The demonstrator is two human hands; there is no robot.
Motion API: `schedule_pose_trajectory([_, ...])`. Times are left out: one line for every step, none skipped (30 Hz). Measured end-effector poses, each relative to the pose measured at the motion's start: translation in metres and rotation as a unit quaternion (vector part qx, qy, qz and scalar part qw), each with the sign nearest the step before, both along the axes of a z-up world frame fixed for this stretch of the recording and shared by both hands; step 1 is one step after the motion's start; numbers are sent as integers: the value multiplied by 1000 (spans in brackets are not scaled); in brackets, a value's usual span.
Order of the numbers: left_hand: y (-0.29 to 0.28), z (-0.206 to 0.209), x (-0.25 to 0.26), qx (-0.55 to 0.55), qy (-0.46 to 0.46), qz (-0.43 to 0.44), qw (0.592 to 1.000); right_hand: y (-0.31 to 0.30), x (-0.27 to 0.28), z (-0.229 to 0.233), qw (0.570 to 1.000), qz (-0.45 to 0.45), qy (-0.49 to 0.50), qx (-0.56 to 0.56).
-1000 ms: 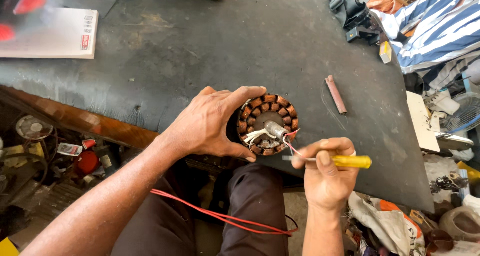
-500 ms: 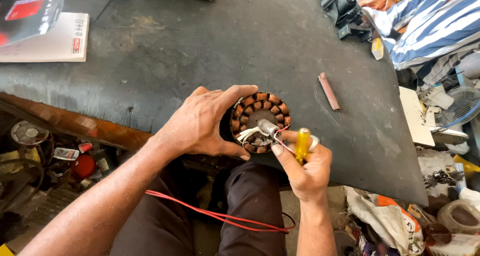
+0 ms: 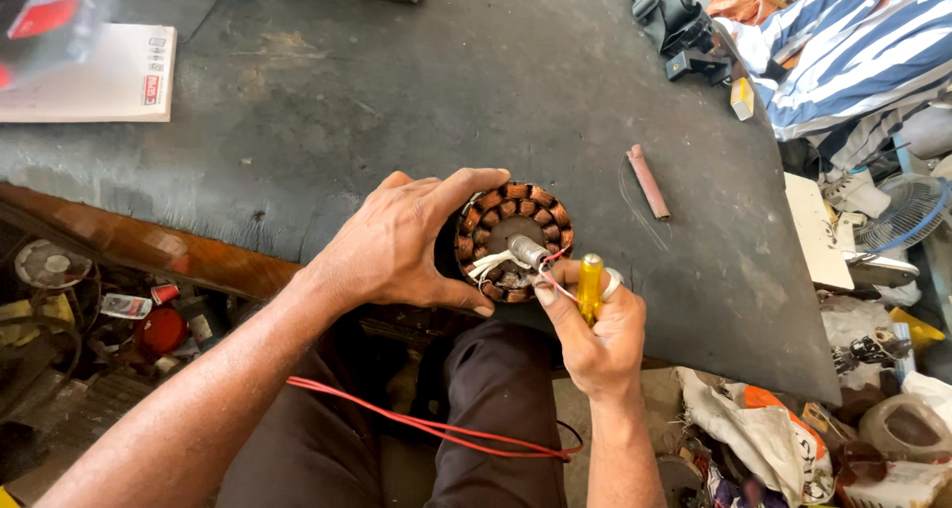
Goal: The person works on a fan motor stator at a workbench. Using a screwdriver, the person pries and adjusts wire leads and components on the stator. The person then handles a length of red wire, positioning it near the stator and continuing to use the screwdriver to manipulate the stator's connections and internal wiring.
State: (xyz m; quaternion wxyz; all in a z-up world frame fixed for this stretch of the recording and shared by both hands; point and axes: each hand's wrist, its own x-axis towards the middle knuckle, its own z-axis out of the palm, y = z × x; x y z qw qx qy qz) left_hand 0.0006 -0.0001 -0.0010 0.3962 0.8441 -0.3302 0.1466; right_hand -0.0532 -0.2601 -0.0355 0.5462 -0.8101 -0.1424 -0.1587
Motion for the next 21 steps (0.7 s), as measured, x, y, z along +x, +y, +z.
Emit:
schedule_pose_trajectory([0, 1, 0, -1, -1, 1, 1000, -1, -1, -1, 1000, 1, -1, -1])
schedule_pose_trajectory([0, 1, 1, 16, 26, 7, 1000, -3, -1, -3, 999, 20, -3, 35])
schedule_pose_trajectory([0, 1, 0, 33, 54, 13, 998, -6, -2, -3, 997, 37, -2, 71])
schedule_pose_trajectory([0, 1, -1, 32, 55, 13, 998, -10, -2, -3, 997, 38, -1, 70])
schedule_pose_trajectory([1, 1, -1, 20, 37, 8, 999, -13, 1, 0, 983, 50, 22, 173])
schedule_pose_trajectory([2, 2, -1, 7, 18, 2, 1000, -17, 2, 4, 959, 61, 45, 274])
schedule_pose_trajectory([3, 1, 0, 7, 18, 5, 1000, -23, 5, 13, 958, 64, 46, 274])
schedule_pose_trajectory([3, 1, 1, 15, 30, 4, 999, -32, 10, 25, 993, -36, 33, 103])
schedule_pose_trajectory([3, 0, 0, 23, 45, 0, 999, -38, 15, 36, 988, -136, 21, -73])
schedule_pose_trajectory([4, -1, -1, 22, 48, 0, 999, -40, 23, 44, 988, -136, 23, -75])
schedule_pose_trajectory([2, -1, 0, 19, 40, 0, 999, -44, 33, 54, 970, -144, -5, -196])
schedule_pose_trajectory([1, -1, 2, 16, 33, 0, 999, -46, 42, 62, 937, -150, -32, -314])
schedule_pose_trajectory([0, -1, 2, 14, 31, -1, 999, -47, 50, 67, 936, -152, -34, -315])
schedule_pose_trajectory([0, 0, 2, 13, 33, -3, 999, -48, 56, 70, 921, -129, -15, -367])
schedule_pose_trajectory([2, -1, 1, 13, 36, -3, 999, -48, 64, 72, 903, -102, 4, -417])
schedule_pose_trajectory([3, -1, 1, 12, 35, -1, 999, -50, 72, 72, 903, -101, 2, -418])
schedule_pose_trajectory([4, -2, 1, 16, 34, -1, 999, -54, 79, 72, 901, -136, -3, -412])
schedule_pose_trajectory([4, -2, 0, 20, 34, -1, 999, -60, 88, 71, 898, -171, -9, -406])
schedule_pose_trajectory([4, -2, -1, 21, 35, -2, 999, -65, 100, 69, 898, -171, -8, -405])
schedule_pose_trajectory([4, -3, -2, 16, 29, -1, 999, -70, 114, 66, 875, -188, -40, -445])
schedule_pose_trajectory([4, -2, -1, 10, 21, -2, 1000, -75, 124, 64, 847, -208, -74, -483])
